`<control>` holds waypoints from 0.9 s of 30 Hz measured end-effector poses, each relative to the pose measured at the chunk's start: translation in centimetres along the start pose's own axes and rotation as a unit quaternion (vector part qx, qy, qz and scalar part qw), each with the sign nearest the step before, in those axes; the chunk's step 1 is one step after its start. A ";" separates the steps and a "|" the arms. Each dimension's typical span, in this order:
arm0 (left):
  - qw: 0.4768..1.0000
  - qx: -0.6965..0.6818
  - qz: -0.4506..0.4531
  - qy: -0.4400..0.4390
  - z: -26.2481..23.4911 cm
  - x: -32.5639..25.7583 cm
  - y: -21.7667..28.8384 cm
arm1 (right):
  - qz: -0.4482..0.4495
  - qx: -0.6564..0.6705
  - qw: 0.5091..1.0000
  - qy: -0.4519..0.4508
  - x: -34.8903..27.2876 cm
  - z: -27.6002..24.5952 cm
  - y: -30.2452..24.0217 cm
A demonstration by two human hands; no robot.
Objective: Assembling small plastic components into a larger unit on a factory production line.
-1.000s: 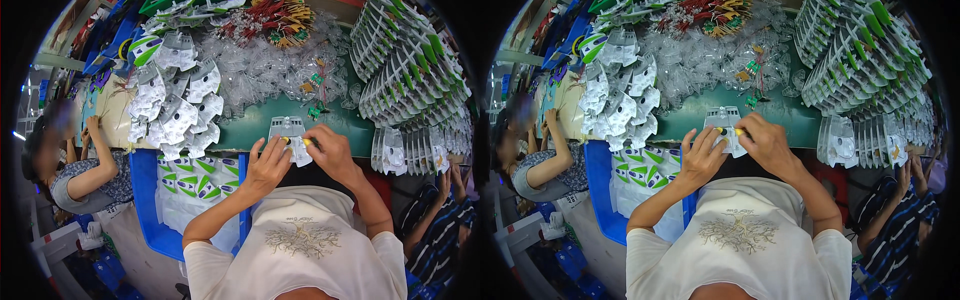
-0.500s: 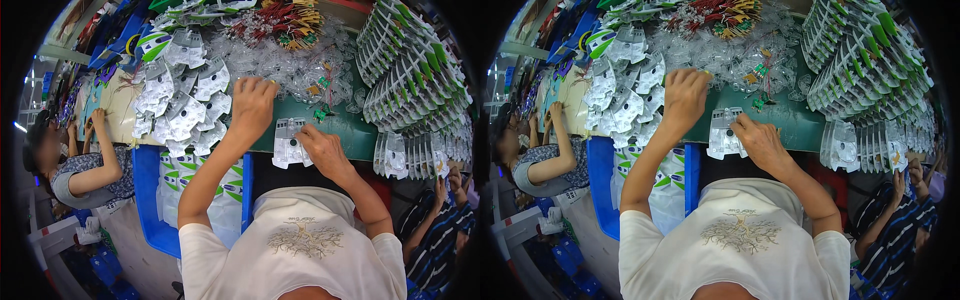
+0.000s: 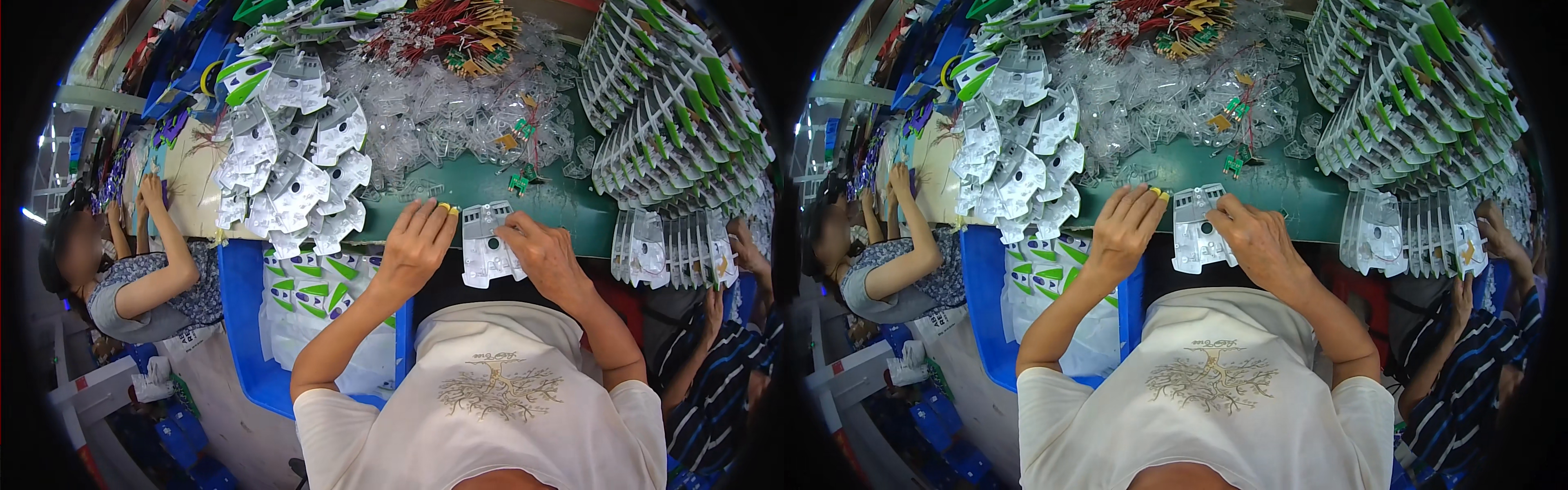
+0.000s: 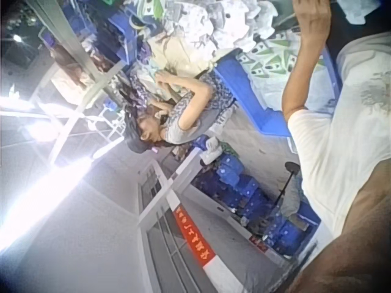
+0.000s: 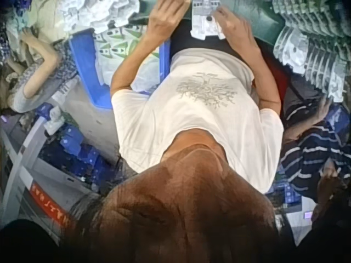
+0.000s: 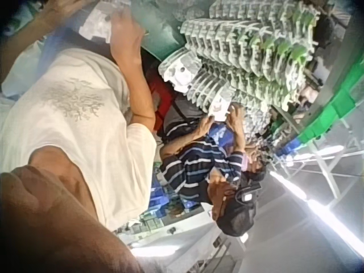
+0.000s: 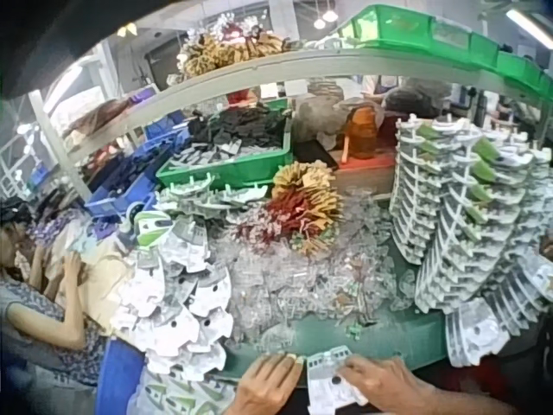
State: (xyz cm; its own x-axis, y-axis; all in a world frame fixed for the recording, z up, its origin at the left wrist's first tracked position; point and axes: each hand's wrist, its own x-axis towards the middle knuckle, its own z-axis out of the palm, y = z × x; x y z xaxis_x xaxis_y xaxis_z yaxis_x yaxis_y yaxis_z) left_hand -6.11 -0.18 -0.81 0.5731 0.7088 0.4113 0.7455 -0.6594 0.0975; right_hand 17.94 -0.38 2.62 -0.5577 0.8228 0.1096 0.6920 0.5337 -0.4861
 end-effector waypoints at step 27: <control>0.989 -0.150 -0.009 -0.006 1.0 2.0 2.8 | 0.027 0.054 0.995 0.073 0.4 1.1 1.2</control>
State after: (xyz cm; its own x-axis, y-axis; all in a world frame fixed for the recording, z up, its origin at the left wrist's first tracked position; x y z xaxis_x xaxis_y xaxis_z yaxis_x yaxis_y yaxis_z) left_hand -2.58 -0.40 -0.61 0.5656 0.7226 0.3973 0.6217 -0.6902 0.3703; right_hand 18.04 0.42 1.10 -0.4425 0.8738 0.2017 0.6613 0.4698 -0.5847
